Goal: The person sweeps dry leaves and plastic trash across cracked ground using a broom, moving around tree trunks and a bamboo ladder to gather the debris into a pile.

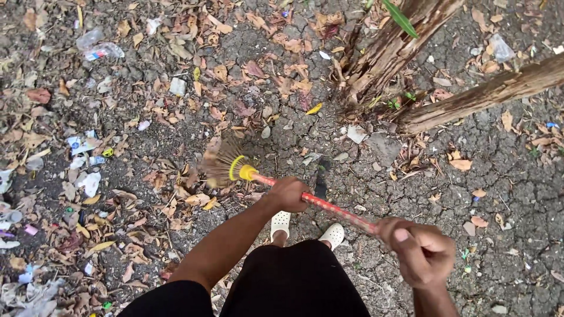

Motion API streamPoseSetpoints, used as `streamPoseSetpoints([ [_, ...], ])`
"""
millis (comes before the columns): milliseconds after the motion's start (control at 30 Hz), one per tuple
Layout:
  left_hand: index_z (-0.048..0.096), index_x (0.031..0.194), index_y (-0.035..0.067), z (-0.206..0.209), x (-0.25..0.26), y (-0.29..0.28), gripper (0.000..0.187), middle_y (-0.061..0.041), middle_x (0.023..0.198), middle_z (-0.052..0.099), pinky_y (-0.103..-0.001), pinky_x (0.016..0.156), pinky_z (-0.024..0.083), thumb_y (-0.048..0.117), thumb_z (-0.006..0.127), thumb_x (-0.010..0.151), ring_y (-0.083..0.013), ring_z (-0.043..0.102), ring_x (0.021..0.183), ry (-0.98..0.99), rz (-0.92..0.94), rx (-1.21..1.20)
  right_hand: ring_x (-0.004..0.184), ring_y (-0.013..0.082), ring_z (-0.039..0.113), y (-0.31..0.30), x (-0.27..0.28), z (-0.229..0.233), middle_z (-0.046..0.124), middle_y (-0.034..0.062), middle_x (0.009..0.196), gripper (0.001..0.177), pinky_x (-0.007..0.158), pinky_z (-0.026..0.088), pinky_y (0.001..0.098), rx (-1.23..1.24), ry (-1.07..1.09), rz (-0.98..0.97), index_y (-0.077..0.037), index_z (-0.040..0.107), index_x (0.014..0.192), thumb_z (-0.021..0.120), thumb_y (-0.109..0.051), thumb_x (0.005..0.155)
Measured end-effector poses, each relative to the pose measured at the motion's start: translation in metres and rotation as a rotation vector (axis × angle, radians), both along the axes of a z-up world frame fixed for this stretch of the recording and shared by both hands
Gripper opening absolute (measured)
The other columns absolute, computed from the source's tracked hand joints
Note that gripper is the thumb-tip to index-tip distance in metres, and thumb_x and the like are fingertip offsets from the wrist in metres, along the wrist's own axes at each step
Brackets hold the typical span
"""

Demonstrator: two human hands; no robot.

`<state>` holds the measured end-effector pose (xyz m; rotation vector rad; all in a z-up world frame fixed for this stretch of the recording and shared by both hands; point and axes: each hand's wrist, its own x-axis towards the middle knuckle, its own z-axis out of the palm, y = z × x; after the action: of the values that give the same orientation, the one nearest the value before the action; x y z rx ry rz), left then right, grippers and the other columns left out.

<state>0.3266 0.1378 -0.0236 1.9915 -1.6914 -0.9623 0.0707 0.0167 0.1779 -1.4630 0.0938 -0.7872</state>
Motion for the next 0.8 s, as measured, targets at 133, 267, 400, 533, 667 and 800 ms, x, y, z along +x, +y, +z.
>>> streamPoseSetpoints([
  [133,0.079,0.087,0.021,0.056,0.003,0.0,0.017,-0.006,0.06,0.068,-0.042,0.064,0.053,0.032,0.069,0.079,-0.0224,0.062,0.056,-0.083,-0.012,-0.074,0.054,0.0191,0.057,-0.001,-0.012,0.047,0.06,0.0082,0.062,0.015,0.059,0.053,0.0451,-0.064,-0.042,-0.035,0.003,0.051,0.084,0.05,-0.002,0.098],
  [267,0.079,0.101,0.023,0.093,-0.01,-0.027,0.025,0.003,0.065,0.064,-0.036,0.053,0.052,0.03,0.064,0.083,-0.0144,0.056,0.051,-0.071,-0.06,-0.13,0.065,0.0189,0.065,-0.045,-0.09,0.056,0.057,0.0008,0.069,0.041,0.086,0.063,0.0517,-0.265,0.481,-0.053,-0.016,0.054,0.07,0.049,-0.028,0.109],
  [400,0.078,0.107,0.021,0.079,-0.041,-0.066,0.029,0.0,0.074,0.066,-0.036,0.05,0.053,0.025,0.061,0.084,-0.0139,0.057,0.052,-0.011,-0.028,-0.261,0.074,0.0188,0.072,-0.079,-0.104,0.064,0.063,-0.0002,0.071,0.046,0.094,0.065,0.0509,-0.521,0.542,0.086,-0.019,0.059,0.071,0.043,-0.039,0.11],
  [533,0.076,0.09,0.014,0.036,-0.058,-0.08,0.016,-0.004,0.08,0.069,-0.035,0.062,0.056,0.024,0.065,0.085,-0.0151,0.063,0.068,0.126,-0.015,-0.41,0.068,0.02,0.07,-0.015,-0.021,0.09,0.064,0.0028,0.066,0.044,0.08,0.061,0.0439,-0.701,0.544,0.042,-0.011,0.057,0.064,0.05,-0.025,0.104],
  [667,0.074,0.089,0.013,-0.011,-0.056,-0.063,0.015,-0.005,0.072,0.068,-0.039,0.063,0.058,0.026,0.067,0.087,-0.0181,0.066,0.063,0.291,0.004,-0.091,0.063,0.0192,0.07,0.032,0.033,0.078,0.063,0.0095,0.061,0.044,0.068,0.062,0.0386,-0.515,0.397,-0.201,-0.003,0.043,0.054,0.061,-0.005,0.094],
  [800,0.077,0.087,0.012,-0.032,-0.022,0.009,0.026,-0.01,0.075,0.071,-0.043,0.068,0.058,0.035,0.067,0.091,-0.0234,0.068,0.067,0.174,0.028,0.121,0.049,0.0111,0.061,0.018,0.025,-0.005,0.063,0.0065,0.058,0.042,0.054,0.057,0.0326,-0.284,0.19,-0.081,-0.005,0.058,0.054,0.058,0.002,0.095],
])
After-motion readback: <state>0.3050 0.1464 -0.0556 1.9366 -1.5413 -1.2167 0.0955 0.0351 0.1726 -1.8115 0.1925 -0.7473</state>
